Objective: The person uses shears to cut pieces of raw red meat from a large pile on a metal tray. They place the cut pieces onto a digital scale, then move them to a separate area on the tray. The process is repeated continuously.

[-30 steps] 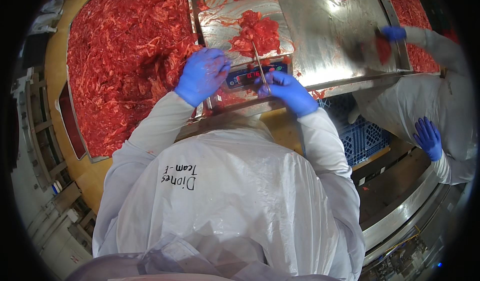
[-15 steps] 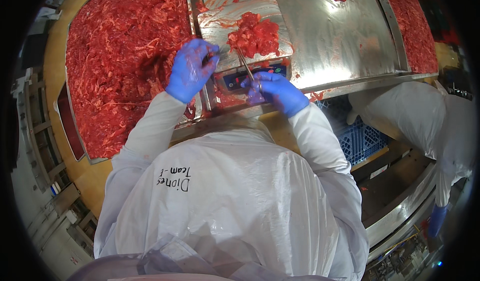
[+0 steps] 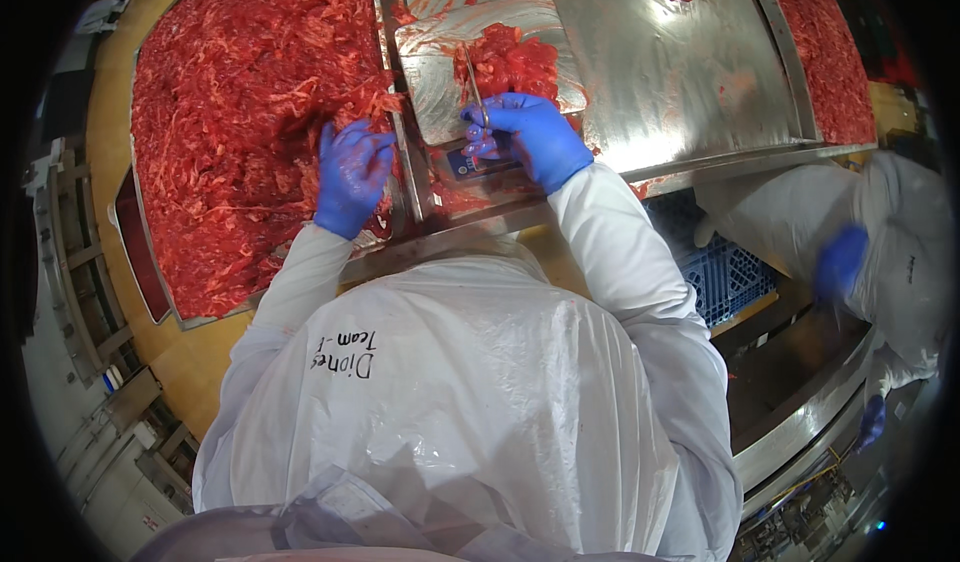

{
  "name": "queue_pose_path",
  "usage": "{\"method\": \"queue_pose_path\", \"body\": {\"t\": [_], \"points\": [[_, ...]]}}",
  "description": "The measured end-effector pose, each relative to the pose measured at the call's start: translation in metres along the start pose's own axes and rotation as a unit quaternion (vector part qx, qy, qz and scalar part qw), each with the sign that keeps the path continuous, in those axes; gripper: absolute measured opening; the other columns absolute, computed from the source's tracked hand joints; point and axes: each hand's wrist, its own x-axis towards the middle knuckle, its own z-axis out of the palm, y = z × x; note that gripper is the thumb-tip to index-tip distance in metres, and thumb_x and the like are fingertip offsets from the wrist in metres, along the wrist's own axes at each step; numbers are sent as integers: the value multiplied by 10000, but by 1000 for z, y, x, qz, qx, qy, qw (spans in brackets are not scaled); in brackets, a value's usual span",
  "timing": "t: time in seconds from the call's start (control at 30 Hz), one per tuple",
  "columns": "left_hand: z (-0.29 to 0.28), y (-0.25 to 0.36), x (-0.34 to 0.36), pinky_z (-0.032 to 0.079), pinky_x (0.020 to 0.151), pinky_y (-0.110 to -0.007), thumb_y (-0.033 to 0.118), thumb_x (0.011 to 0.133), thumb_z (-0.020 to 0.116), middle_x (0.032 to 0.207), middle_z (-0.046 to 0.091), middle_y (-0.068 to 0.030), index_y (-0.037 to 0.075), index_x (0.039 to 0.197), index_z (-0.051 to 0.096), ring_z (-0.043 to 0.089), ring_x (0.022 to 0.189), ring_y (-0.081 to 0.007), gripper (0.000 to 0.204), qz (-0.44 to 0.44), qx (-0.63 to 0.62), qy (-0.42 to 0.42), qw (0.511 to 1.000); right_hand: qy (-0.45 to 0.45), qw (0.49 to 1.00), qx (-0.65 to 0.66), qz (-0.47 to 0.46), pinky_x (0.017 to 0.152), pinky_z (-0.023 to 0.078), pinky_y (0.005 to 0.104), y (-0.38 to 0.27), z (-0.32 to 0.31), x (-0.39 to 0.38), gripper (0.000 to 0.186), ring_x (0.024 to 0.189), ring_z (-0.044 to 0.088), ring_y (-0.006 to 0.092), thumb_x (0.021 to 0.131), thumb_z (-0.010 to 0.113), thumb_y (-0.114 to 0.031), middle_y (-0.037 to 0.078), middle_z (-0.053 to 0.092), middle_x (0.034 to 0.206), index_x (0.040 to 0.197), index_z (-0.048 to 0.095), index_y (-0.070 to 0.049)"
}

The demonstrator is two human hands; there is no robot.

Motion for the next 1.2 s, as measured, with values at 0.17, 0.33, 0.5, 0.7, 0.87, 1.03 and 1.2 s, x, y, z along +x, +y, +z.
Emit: {"method": "queue_pose_path", "body": {"t": [0.17, 0.33, 0.5, 0.7, 0.87, 1.03, 1.2], "points": [[-5, -37, -12, 326, 1159, -608, 260, 979, 688, 1106, 715, -123, 69, 1013, 736, 589, 1266, -385, 200, -81, 51, -4, 995, -88, 994, -19, 56, 872, 619, 370, 40, -9, 1, 320, 848, 750, 223, 984, 714, -150, 106, 738, 964, 1237, 670, 41], [5, -64, -19, 380, 1156, -539, 235, 913, 716, 1290, 681, -167, 95, 1100, 746, 555, 1307, -417, 236, -169, -11, 2, 986, -187, 959, -174, 124, 909, 570, 313, 98, -2, -5, 316, 937, 712, 160, 947, 752, -127, 93, 750, 998, 1228, 699, 7], [7, -98, -35, 400, 1186, -461, 141, 858, 721, 1521, 531, -232, 74, 1341, 672, 500, 1388, -419, 490, -198, 48, 4, 979, -153, 856, -492, 46, 897, 529, 290, 42, -73, -69, 227, 942, 672, 113, 915, 771, -118, 28, 742, 1035, 1117, 744, -18], [34, -11, 76, 382, 1192, -476, 138, 867, 701, 1492, 542, -229, 71, 1541, 494, 494, 1396, -405, 708, -113, 22, 97, 989, -61, 953, -297, -15, 927, 553, 294, -23, -86, -70, 259, 1003, 703, 147, 906, 732, -5, 60, 743, 1078, 1163, 699, -10], [53, 77, 125, 435, 1161, -420, 59, 906, 653, 1464, 581, -156, 36, 1574, 446, 582, 1319, -323, 700, 34, -259, -175, 949, -65, 968, -194, -146, 984, 537, 326, -24, -38, -4, 289, 1091, 668, 154, 917, 764, -78, 59, 715, 1147, 1188, 674, -31], [41, 12, 95, 448, 1156, -359, 7, 1003, 570, 1500, 576, -95, 14, 1538, 488, 585, 1322, -205, 541, -163, -522, 37, 836, -111, 854, -421, -283, 1094, 499, 438, 15, 38, -23, 544, 1211, 667, 306, 884, 823, -280, 147, 703, 1223, 1320, 603, -41], [16, -28, 51, 449, 1147, -342, 34, 1027, 604, 1450, 616, -108, 12, 1479, 559, 591, 1315, -200, 454, -205, -404, 4, 891, 40, 699, -590, -403, 1131, 460, 436, -4, 15, 52, 641, 1371, 577, 360, 900, 795, -372, 178, 627, 1430, 1441, 536, -147]]}}
